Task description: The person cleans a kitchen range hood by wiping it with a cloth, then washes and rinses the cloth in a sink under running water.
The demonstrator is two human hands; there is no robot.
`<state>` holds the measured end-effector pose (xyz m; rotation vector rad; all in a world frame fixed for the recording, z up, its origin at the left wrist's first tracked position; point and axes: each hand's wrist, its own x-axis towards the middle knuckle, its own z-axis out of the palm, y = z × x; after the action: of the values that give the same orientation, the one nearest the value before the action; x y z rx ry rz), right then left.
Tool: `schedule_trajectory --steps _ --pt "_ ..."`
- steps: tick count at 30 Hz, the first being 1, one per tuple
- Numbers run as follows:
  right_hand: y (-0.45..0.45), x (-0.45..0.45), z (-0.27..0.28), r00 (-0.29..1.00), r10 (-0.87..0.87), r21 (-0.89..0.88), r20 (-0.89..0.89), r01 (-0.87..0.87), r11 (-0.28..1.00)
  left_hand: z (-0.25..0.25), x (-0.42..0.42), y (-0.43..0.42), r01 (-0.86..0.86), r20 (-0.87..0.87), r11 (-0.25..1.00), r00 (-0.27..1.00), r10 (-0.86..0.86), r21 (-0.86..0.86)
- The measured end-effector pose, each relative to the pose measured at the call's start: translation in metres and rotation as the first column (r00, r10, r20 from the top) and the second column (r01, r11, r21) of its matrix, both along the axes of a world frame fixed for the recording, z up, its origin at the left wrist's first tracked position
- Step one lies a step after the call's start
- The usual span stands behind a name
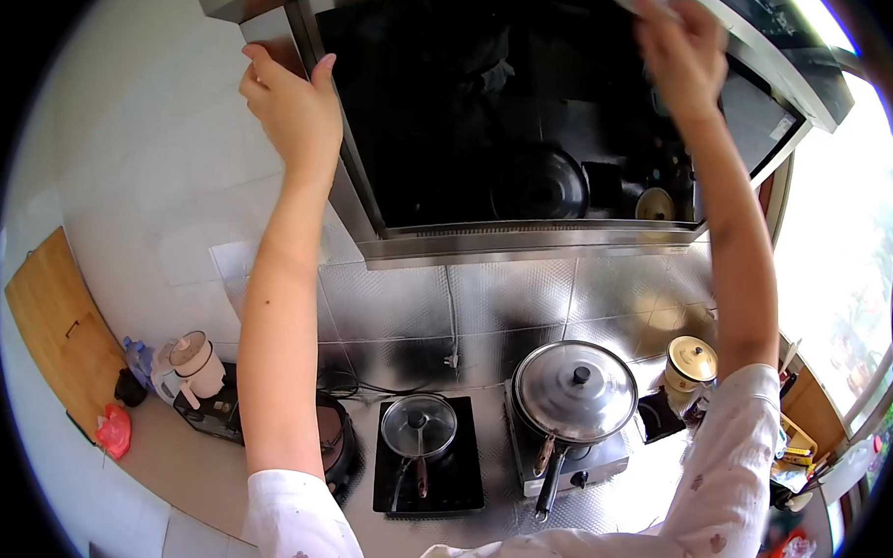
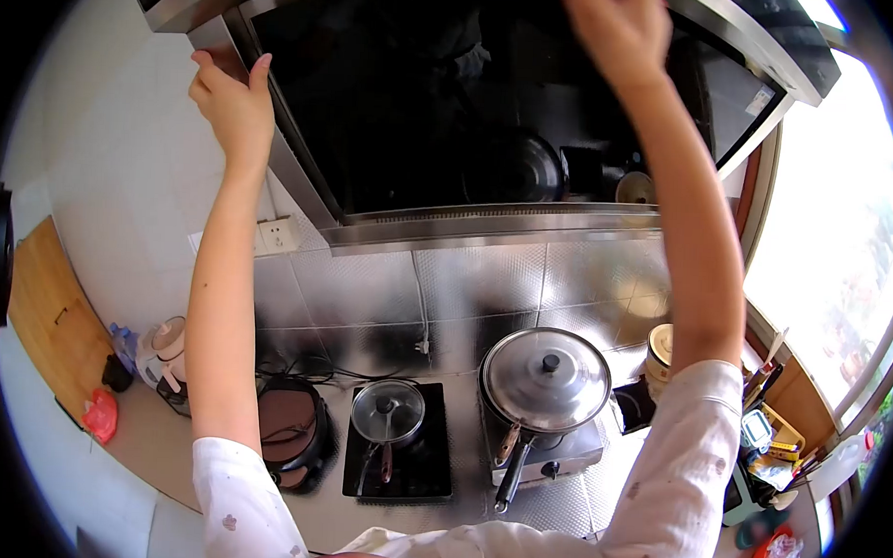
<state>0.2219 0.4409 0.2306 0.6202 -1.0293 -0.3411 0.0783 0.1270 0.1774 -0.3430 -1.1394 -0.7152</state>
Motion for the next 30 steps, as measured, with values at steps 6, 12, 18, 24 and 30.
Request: schedule_trajectory --steps 6,12,18,24,30 --pt "-0.067 0.001 0.008 0.996 -0.063 0.121 -0.059 0.070 0.990 -0.001 0.005 0.002 0.002 0.035 0.999 0.999 -0.003 0.032" --pt "-0.159 -0.021 0.023 0.965 -0.100 0.352 -0.242 0.184 0.918 -0.002 0.002 0.000 0.022 0.024 0.999 0.999 -0.023 0.029" --pt "-0.065 0.017 0.008 0.874 0.085 -0.415 0.479 0.140 0.899 -0.004 0.007 0.002 0.033 -0.010 0.999 0.999 -0.033 0.013" --pt "-0.204 -0.022 0.022 0.909 -0.266 0.356 -0.320 0.375 0.856 -0.004 0.011 0.005 0.044 0.048 0.998 0.998 -0.046 0.053" --pt "-0.281 -0.047 0.022 0.922 -0.240 0.322 -0.305 0.337 0.885 -0.002 -0.002 0.002 -0.084 0.031 0.996 0.996 0.084 -0.007"
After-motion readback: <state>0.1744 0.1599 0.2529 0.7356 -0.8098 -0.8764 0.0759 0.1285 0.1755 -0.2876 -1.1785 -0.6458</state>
